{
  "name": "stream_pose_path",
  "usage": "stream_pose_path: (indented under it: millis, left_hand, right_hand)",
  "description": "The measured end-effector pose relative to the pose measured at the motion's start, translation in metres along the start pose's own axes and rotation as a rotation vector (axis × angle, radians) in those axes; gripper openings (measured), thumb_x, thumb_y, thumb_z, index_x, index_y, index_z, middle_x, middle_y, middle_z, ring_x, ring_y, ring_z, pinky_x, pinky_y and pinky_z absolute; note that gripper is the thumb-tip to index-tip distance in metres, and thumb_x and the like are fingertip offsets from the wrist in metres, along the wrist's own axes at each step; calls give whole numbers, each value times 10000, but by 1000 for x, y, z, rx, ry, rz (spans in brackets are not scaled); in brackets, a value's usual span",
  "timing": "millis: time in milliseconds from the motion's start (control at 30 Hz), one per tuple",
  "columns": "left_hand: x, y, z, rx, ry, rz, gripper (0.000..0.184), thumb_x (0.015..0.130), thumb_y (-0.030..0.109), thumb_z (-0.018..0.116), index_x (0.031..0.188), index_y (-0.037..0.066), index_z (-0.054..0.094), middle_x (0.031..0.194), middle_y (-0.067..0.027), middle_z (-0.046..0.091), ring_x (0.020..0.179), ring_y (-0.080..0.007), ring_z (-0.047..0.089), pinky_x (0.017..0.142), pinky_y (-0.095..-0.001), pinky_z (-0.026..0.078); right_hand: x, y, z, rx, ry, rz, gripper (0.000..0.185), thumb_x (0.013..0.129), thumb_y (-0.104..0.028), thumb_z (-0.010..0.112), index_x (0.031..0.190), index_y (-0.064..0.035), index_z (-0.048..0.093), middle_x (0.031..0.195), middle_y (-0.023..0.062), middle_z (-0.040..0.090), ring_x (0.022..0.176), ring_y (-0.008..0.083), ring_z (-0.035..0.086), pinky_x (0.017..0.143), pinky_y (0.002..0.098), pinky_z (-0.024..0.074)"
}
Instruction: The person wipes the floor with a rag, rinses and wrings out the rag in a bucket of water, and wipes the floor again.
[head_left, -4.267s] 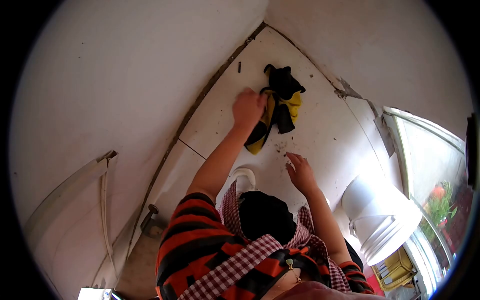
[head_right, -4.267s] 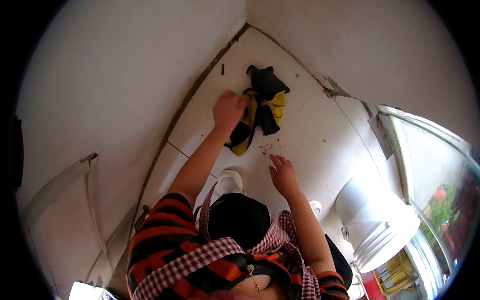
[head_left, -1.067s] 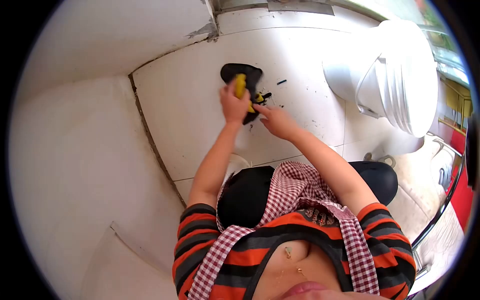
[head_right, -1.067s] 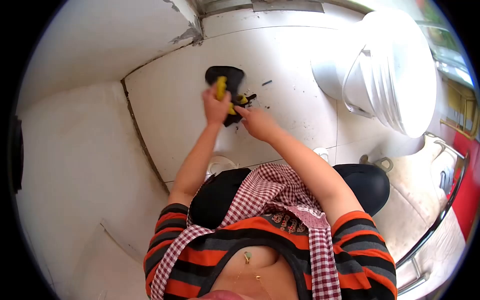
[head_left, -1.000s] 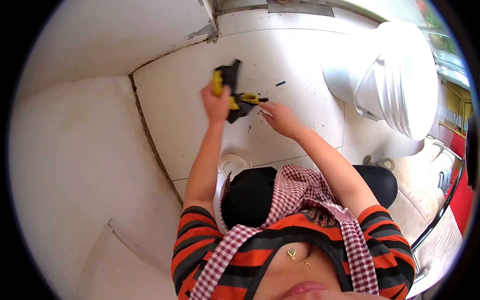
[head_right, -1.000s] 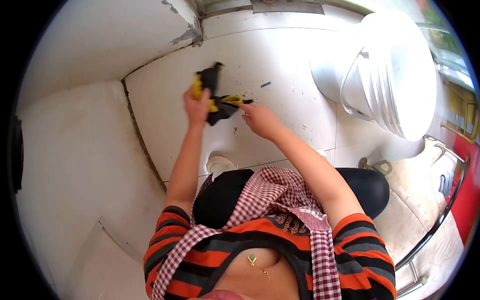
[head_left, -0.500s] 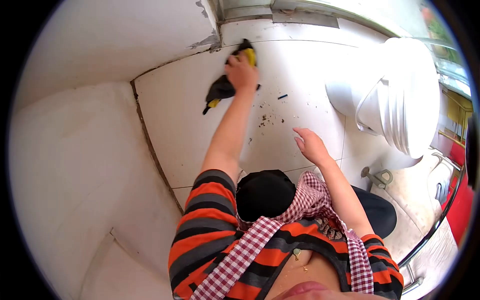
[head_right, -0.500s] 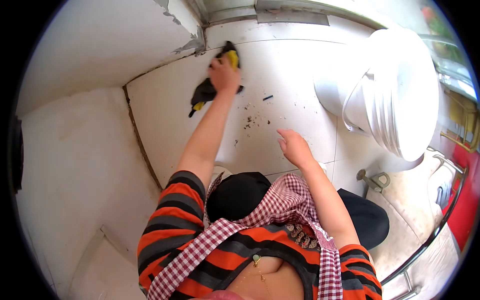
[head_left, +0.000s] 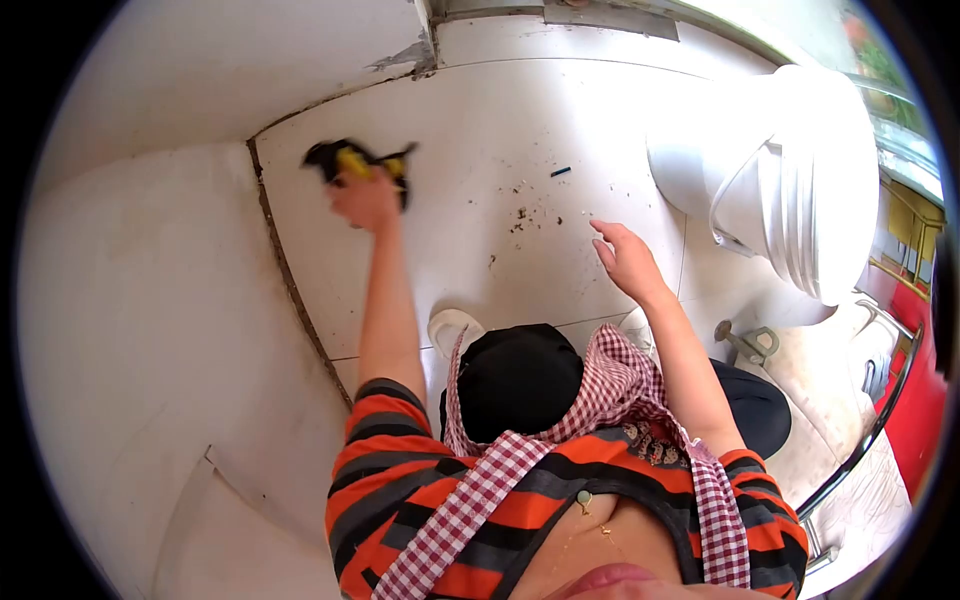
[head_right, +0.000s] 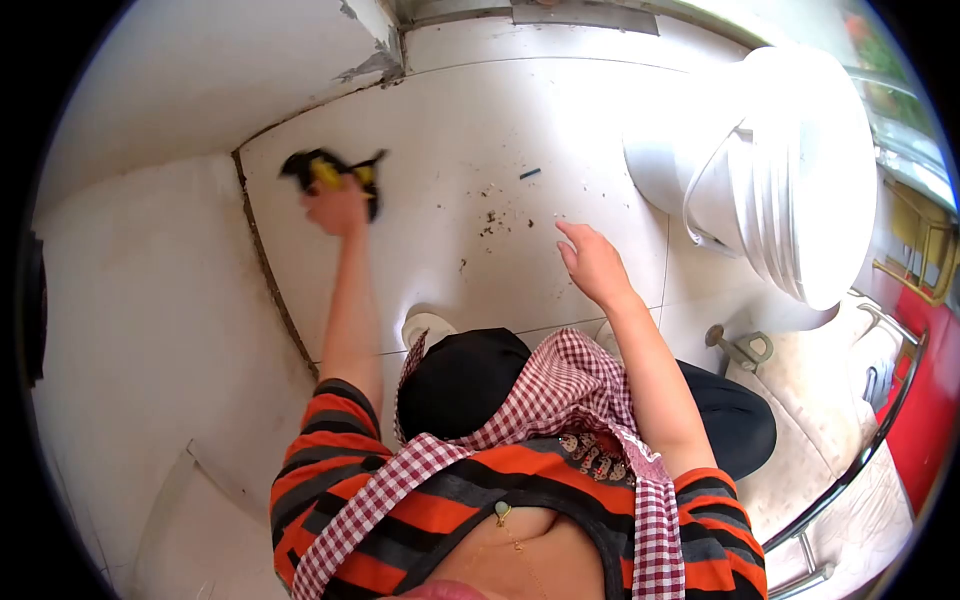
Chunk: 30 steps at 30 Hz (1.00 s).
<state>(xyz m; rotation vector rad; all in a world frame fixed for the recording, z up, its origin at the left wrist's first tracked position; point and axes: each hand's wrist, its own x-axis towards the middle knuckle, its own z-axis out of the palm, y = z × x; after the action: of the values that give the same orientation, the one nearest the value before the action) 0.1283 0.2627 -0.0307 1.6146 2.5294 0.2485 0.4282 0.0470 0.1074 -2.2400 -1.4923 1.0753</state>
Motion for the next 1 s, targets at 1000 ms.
stream_pose_path:
  millis: [1000]
  left_hand:
    - [-204,15,-16,-1197,-999,-115,613,806,286,612,1296,35,343,1208,-194,437,1027,-296,484,872,-389,413]
  right_hand:
    - [0,-39,67,98,8,-370,968,530,-210,827,1369,-275,348,1469,169,190,1223,465,333,950,497,403]
